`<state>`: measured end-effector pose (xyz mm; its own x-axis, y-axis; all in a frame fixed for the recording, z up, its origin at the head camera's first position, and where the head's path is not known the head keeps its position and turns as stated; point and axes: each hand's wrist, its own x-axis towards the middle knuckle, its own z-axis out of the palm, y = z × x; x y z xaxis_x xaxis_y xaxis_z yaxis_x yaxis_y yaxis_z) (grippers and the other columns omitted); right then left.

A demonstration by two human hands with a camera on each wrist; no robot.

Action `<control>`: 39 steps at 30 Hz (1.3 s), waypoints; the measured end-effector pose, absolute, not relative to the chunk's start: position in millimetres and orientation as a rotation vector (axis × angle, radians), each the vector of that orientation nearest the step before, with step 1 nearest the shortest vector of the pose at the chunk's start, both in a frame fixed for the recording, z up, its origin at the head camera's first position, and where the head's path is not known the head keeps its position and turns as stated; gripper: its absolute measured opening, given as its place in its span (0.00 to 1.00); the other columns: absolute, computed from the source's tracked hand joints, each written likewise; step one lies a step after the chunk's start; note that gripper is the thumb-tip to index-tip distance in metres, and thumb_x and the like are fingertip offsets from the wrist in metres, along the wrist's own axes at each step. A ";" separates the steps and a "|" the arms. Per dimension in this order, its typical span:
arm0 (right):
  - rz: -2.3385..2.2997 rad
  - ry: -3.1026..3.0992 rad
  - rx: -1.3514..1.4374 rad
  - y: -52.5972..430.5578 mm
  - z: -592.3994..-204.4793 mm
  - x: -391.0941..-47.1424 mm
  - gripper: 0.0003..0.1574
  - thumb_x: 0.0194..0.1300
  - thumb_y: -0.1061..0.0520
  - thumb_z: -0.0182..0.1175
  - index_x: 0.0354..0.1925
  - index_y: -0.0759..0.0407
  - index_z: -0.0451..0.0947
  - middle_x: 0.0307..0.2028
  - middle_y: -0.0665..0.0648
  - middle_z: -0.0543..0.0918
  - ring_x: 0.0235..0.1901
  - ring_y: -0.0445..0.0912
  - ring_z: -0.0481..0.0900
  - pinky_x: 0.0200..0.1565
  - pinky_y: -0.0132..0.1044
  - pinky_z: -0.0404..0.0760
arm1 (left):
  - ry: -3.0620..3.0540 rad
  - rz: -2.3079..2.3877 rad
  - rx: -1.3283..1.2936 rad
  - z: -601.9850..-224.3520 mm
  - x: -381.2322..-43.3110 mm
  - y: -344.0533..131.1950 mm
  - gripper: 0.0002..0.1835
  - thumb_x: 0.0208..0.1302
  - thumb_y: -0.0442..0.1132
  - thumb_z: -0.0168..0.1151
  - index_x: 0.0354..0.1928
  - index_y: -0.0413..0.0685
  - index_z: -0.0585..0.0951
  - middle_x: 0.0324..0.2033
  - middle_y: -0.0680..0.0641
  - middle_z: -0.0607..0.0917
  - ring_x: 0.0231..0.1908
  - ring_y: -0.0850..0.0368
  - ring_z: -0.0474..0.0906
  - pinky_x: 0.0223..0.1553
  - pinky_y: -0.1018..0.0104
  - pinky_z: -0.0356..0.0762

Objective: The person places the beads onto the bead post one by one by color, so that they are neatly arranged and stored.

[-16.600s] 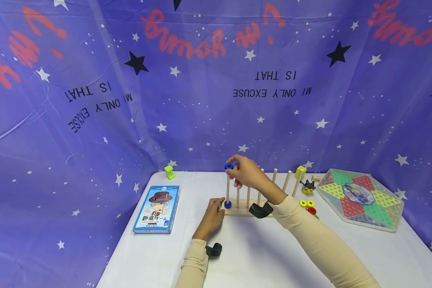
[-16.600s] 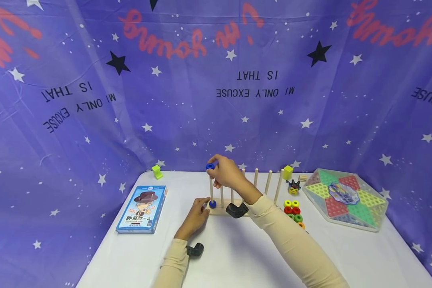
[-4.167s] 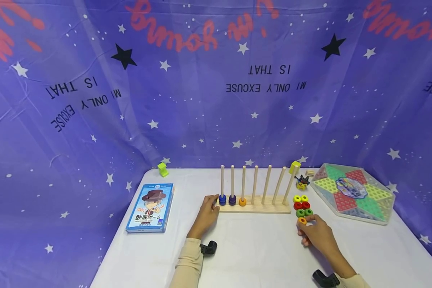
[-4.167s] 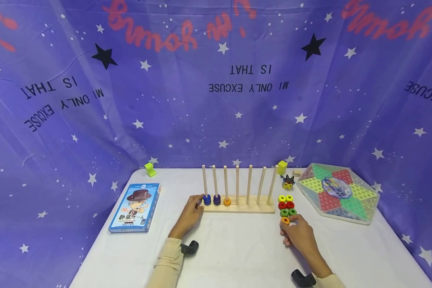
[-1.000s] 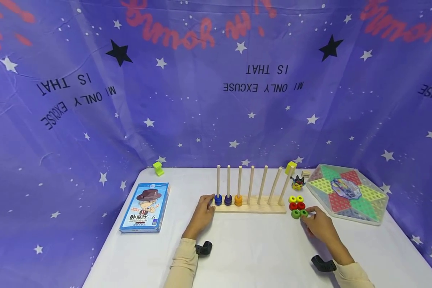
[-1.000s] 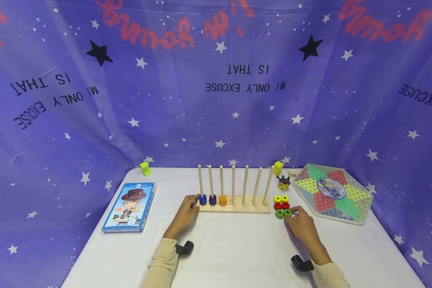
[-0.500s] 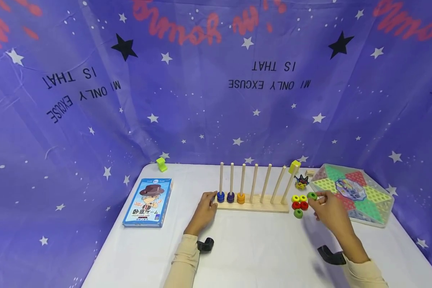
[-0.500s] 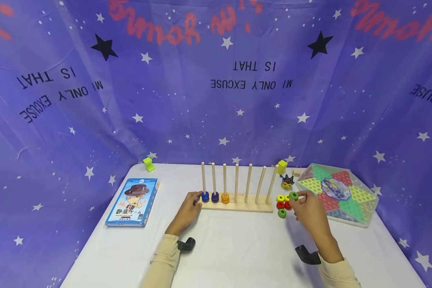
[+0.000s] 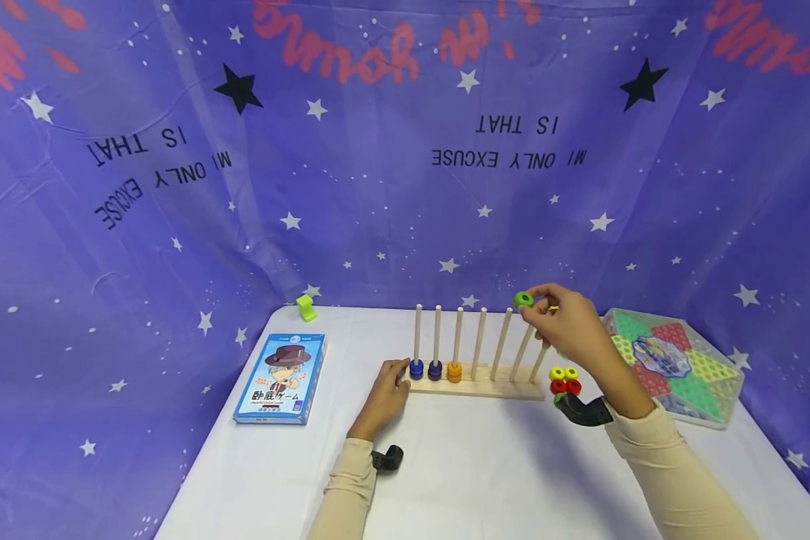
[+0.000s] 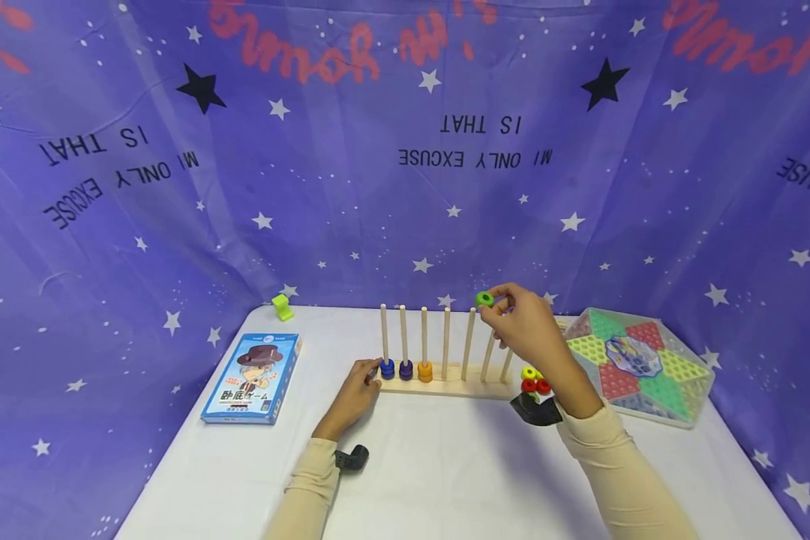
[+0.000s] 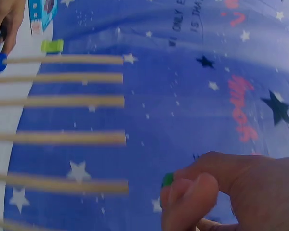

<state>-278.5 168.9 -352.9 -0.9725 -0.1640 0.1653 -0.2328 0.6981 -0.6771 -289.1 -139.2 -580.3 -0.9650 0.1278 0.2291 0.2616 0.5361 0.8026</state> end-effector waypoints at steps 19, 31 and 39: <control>1.121 -2.910 0.433 129.8 -370.0 -292.2 0.24 0.64 0.49 0.61 0.54 0.58 0.73 0.27 0.52 0.81 0.18 0.48 0.78 0.20 0.41 0.75 | -2.656 -1.439 -0.319 -581.6 -280.5 -131.9 0.25 0.65 0.28 0.54 0.65 0.37 0.68 0.53 0.43 0.71 0.39 0.56 0.68 0.41 0.63 0.68; 1.115 -2.794 0.389 155.4 -369.6 -281.1 0.39 0.63 0.38 0.60 0.66 0.53 0.66 0.32 0.54 0.79 0.20 0.47 0.77 0.22 0.41 0.77 | -2.652 -1.443 -0.314 -580.4 -281.5 -133.0 0.25 0.66 0.29 0.54 0.65 0.37 0.68 0.53 0.43 0.71 0.40 0.57 0.68 0.41 0.62 0.68; 1.279 -2.629 0.193 203.3 -404.9 -272.6 0.31 0.66 0.44 0.58 0.61 0.57 0.66 0.31 0.58 0.77 0.17 0.47 0.73 0.18 0.40 0.73 | -2.646 -1.406 -0.296 -579.7 -287.7 -139.1 0.25 0.66 0.29 0.55 0.65 0.38 0.69 0.53 0.43 0.71 0.39 0.58 0.68 0.41 0.62 0.68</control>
